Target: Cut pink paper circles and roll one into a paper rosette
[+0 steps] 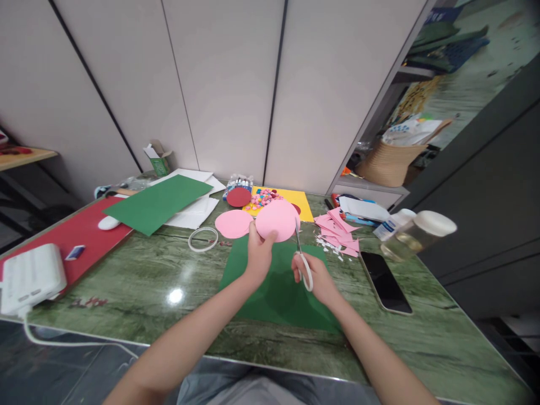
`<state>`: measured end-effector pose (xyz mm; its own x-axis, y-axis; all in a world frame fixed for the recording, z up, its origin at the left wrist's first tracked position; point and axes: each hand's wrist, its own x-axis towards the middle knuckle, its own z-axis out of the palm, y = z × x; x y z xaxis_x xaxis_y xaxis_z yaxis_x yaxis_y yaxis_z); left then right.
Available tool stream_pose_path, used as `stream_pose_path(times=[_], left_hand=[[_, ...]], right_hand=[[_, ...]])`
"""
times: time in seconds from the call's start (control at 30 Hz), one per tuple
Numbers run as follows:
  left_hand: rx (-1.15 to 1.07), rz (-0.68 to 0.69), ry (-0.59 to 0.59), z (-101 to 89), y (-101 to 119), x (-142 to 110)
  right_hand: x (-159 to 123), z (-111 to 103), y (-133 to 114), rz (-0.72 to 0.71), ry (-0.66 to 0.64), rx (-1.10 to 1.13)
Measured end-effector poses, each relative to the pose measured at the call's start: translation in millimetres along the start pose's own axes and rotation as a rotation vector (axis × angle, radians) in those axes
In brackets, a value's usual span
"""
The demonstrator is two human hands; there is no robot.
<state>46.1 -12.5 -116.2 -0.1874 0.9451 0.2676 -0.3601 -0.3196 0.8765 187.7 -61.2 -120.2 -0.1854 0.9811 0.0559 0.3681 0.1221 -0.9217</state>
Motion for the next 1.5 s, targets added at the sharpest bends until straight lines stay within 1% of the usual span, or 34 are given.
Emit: stream_pose_path(times=[0.17,0.33,0.57,0.77,1.03,1.33,1.5], left_hand=[[0.013,-0.004,0.031,-0.2,0.0,0.2],[-0.006,0.000,0.033,0.3,0.3,-0.2],[0.041,0.004,0.023,0.3,1.8,-0.6],[0.027,0.011,-0.008,0.3,3.4,-2.1],[0.019,0.017,-0.019,0.9,4.2,-2.7],[0.047,0.015,0.020,1.5,4.6,-2.1],[0.020,0.019,0.009,0.7,3.1,-1.1]], right_hand=[[0.4,0.5,3.1,0.000,-0.004,-0.004],[1.0,1.5,3.1,-0.007,-0.003,-0.007],[0.1,0.9,1.0,0.003,-0.006,0.008],[0.4,-0.1,1.4,-0.021,0.011,-0.036],[0.1,1.1,1.5,-0.015,0.009,-0.019],[0.5,1.1,1.2,-0.008,0.006,-0.021],[0.6,0.9,1.6,-0.008,0.005,-0.019]])
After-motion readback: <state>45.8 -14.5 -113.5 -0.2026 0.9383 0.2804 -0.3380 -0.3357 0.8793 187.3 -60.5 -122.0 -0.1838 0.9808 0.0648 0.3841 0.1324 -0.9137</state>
